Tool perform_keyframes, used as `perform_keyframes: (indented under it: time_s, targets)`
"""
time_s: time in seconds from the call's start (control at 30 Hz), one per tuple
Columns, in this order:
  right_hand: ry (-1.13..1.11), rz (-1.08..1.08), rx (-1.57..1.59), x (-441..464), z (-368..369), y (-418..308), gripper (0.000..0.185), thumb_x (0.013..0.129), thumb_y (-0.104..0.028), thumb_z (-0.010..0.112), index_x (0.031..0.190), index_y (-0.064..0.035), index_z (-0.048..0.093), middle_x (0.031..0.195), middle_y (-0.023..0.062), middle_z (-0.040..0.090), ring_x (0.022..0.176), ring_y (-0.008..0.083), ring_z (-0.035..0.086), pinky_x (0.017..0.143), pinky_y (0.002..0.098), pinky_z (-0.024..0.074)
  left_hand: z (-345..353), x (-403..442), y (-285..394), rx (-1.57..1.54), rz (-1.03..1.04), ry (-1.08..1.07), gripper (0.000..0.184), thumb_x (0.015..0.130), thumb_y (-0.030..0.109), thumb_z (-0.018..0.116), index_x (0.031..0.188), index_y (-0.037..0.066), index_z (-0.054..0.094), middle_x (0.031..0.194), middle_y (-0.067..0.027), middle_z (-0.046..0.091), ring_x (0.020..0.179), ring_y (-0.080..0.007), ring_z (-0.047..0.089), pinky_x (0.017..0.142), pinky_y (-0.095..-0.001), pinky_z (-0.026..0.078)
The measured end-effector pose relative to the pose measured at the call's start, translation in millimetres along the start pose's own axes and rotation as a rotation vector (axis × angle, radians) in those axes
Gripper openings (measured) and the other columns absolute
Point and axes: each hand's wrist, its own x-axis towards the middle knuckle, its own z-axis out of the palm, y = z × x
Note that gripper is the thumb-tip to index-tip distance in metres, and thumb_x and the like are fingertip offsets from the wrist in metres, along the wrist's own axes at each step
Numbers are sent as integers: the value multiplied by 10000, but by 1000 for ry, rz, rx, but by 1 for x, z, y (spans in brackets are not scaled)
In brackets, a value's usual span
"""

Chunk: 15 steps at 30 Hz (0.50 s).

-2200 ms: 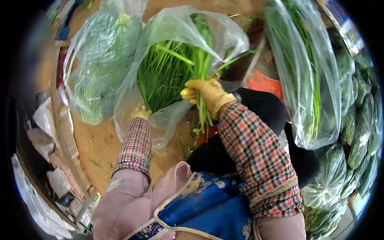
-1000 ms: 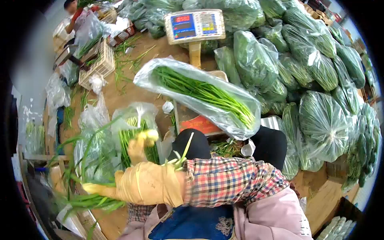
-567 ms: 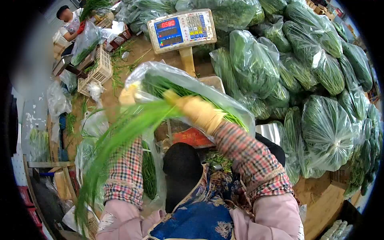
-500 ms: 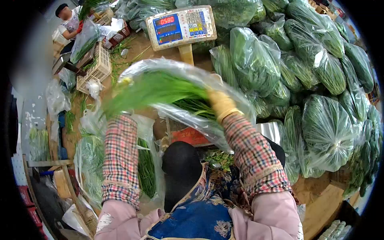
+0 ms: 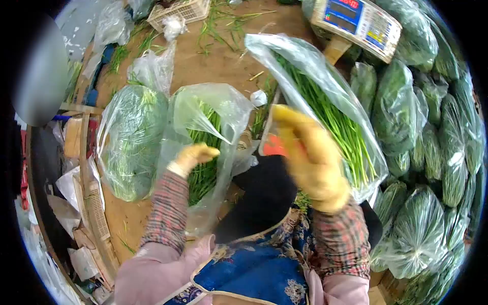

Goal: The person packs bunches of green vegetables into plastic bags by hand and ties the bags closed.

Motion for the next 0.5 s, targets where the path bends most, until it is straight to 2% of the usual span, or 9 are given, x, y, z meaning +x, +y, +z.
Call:
perform_keyframes:
  time_s: [0.03,0.1,0.2,0.27,0.3,0.37,0.43,0.47,0.5]
  targets:
    - [-85,-113,-19,8,34,1,609,756,-130,664,1289,-18,392,1185,192,523,1045,301,547,881,351,436,36,28,-77,-536,2,-44,416,861,87,468,1275,122,451,1254,-91,503,1187,-211,426,971,-312,343]
    - [-191,20,-386,26,102,19,841,722,-204,700,1368,-65,181,1308,216,368,1074,353,517,897,375,429,71,25,-76,-631,65,282,445,860,43,427,1302,91,410,1342,-102,401,1235,-206,367,1013,-307,292]
    - [-469,231,-754,50,161,43,1051,691,-284,722,1405,-107,-29,1404,235,201,1082,407,491,883,398,441,34,52,-69,192,198,725,610,835,43,484,1384,67,218,1311,-173,411,1217,-283,368,1035,-322,248]
    - [-514,439,-581,60,178,65,879,707,-283,692,1386,-68,177,1305,250,380,1023,383,533,828,404,466,-41,44,-45,49,20,709,629,825,119,543,1380,134,246,1258,-203,448,1126,-314,451,969,-369,334]
    - [-529,439,-580,64,182,88,879,707,-283,692,1386,-68,177,1305,250,380,1023,383,533,828,404,466,-82,35,-29,-6,-8,763,619,832,192,574,1371,167,271,1235,-205,468,1101,-321,473,938,-384,369]
    - [-387,408,-310,72,187,136,568,733,-255,652,1216,-25,462,1073,231,574,916,344,589,763,397,481,-144,28,-36,118,309,991,612,840,290,579,1359,145,289,1198,-190,504,1108,-314,478,941,-376,370]
    - [24,274,-32,95,201,145,224,764,-151,610,942,-15,602,763,62,628,695,174,582,631,330,472,-176,29,-56,34,240,939,613,826,280,605,1350,152,316,1227,-175,493,1141,-311,461,961,-370,361]
    - [52,336,64,118,195,127,196,786,-131,576,946,-22,607,752,21,604,626,114,533,570,272,452,-176,27,-59,-169,249,920,617,814,261,620,1343,123,335,1290,-170,440,1202,-303,405,976,-366,352]
    - [51,610,552,139,177,76,163,785,-130,584,908,-29,618,760,32,604,626,100,532,546,235,436,-168,29,-64,-167,240,920,617,814,261,620,1343,123,335,1290,-170,440,1202,-303,405,976,-366,352]
